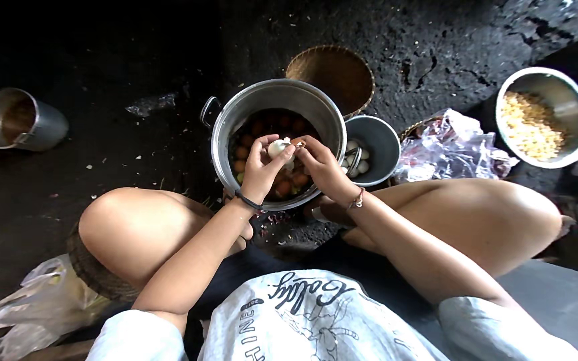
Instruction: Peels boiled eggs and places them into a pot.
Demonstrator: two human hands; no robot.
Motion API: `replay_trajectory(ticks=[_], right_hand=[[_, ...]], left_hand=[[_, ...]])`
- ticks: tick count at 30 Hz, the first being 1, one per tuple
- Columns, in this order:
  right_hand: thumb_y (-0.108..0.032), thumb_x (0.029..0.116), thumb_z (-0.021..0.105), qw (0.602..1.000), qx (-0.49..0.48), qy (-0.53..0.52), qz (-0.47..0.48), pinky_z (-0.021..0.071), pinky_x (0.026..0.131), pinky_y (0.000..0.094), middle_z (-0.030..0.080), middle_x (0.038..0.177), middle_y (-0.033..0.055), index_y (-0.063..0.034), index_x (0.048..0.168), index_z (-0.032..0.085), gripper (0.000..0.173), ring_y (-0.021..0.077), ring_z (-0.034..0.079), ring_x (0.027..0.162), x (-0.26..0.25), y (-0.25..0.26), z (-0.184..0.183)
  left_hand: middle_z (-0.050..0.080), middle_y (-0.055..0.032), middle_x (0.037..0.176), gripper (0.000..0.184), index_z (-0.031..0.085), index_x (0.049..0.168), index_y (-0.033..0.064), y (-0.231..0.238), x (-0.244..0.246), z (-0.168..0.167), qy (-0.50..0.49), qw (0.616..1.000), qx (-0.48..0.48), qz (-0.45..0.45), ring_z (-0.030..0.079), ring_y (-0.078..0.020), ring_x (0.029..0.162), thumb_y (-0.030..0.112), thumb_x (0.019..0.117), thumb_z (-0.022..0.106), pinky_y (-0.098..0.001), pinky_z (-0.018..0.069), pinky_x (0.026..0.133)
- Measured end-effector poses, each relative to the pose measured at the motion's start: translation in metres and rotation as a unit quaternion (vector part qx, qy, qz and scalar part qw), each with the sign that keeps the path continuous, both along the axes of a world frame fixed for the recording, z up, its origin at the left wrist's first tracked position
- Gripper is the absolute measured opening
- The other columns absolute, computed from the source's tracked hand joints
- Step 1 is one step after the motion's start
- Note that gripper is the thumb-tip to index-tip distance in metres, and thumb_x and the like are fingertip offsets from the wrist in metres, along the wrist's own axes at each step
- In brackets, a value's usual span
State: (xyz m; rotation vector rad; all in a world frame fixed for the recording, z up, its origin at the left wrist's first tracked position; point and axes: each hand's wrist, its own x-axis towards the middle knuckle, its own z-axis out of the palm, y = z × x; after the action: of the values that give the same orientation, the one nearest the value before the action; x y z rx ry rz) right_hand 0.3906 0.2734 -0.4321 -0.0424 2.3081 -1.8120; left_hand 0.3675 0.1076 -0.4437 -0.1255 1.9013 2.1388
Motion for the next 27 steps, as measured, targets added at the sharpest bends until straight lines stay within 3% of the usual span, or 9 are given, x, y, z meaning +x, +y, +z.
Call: replay_trajectory(ticks=[5,9,13,16,20,24,27], right_hand=[[-0.018,0.1109,0.043,0.993,0.094,0.071,-0.027,0.0565,0.053,0.0305,0.066,0.085,0.0111,-0.0054,0.125,0.058,0.024,0.0153,0.063,0.059,0.001,-0.006,-0.003],[-0.011,0.1093,0.044,0.991,0.108,0.065,-0.049,0.0574,0.068,0.0351,0.067,0.101,0.0174,0.0016,0.125,0.059,0.025,0.0193,0.066,0.076,-0.005,-0.005,-0.002],[-0.016,0.1094,0.045,0.996,0.058,0.032,-0.063,0.0582,0.063,0.0313,0.066,0.099,0.0135,-0.0008,0.124,0.059,0.025,0.0146,0.065,0.071,-0.009,0.001,0.000],[-0.020,0.1073,0.051,0.998,0.030,0.047,-0.035,0.0557,0.061,0.0314,0.066,0.097,0.0098,-0.0084,0.127,0.057,0.024,0.0153,0.063,0.071,-0.003,0.003,0.000],[-0.029,0.1083,0.052,1.000,-0.019,0.003,-0.021,0.0607,0.062,0.0315,0.067,0.099,0.0088,-0.0118,0.130,0.056,0.028,0.0142,0.067,0.071,-0.003,0.002,0.003],[-0.023,0.1072,0.052,0.999,0.035,0.030,-0.020,0.0554,0.058,0.0334,0.066,0.094,0.0104,-0.0099,0.126,0.058,0.024,0.0173,0.063,0.067,-0.003,0.004,0.002],[-0.011,0.1011,0.060,0.993,0.100,0.060,-0.026,0.0525,0.055,0.0359,0.064,0.091,0.0125,-0.0083,0.126,0.058,0.026,0.0203,0.060,0.065,-0.001,0.002,0.003]], left_hand=[[0.064,-0.0110,0.113,0.042,0.056,0.126,0.0032,0.001,0.000,-0.001,-0.004,1.000,-0.013,0.010,0.065,-0.0164,0.102,0.020,0.0927,0.075,-0.0340,0.0563,0.091],[0.065,-0.0094,0.115,0.039,0.057,0.127,0.0044,0.000,0.002,0.000,0.001,1.000,-0.012,-0.012,0.065,-0.0150,0.102,0.017,0.0936,0.071,-0.0323,0.0556,0.090],[0.062,-0.0067,0.131,0.042,0.053,0.141,0.0129,-0.001,0.010,0.012,-0.043,0.998,0.014,-0.040,0.063,-0.0158,0.109,0.019,0.1000,0.059,-0.0355,0.0533,0.094],[0.063,-0.0052,0.133,0.049,0.052,0.147,0.0234,-0.009,0.012,0.009,-0.055,0.997,0.025,-0.049,0.065,-0.0207,0.109,0.024,0.0993,0.063,-0.0389,0.0552,0.091],[0.064,-0.0056,0.133,0.050,0.051,0.149,0.0231,-0.011,0.012,0.010,-0.049,0.997,0.038,-0.052,0.066,-0.0201,0.107,0.023,0.1004,0.063,-0.0376,0.0559,0.090],[0.067,-0.0050,0.121,0.045,0.052,0.142,0.0233,-0.011,0.011,-0.004,-0.046,0.998,0.034,-0.038,0.068,-0.0171,0.093,0.024,0.0990,0.063,-0.0335,0.0573,0.080],[0.067,-0.0049,0.121,0.040,0.056,0.140,0.0218,-0.010,0.012,0.004,-0.052,0.997,0.027,-0.058,0.067,-0.0174,0.094,0.023,0.0995,0.061,-0.0336,0.0561,0.081]])
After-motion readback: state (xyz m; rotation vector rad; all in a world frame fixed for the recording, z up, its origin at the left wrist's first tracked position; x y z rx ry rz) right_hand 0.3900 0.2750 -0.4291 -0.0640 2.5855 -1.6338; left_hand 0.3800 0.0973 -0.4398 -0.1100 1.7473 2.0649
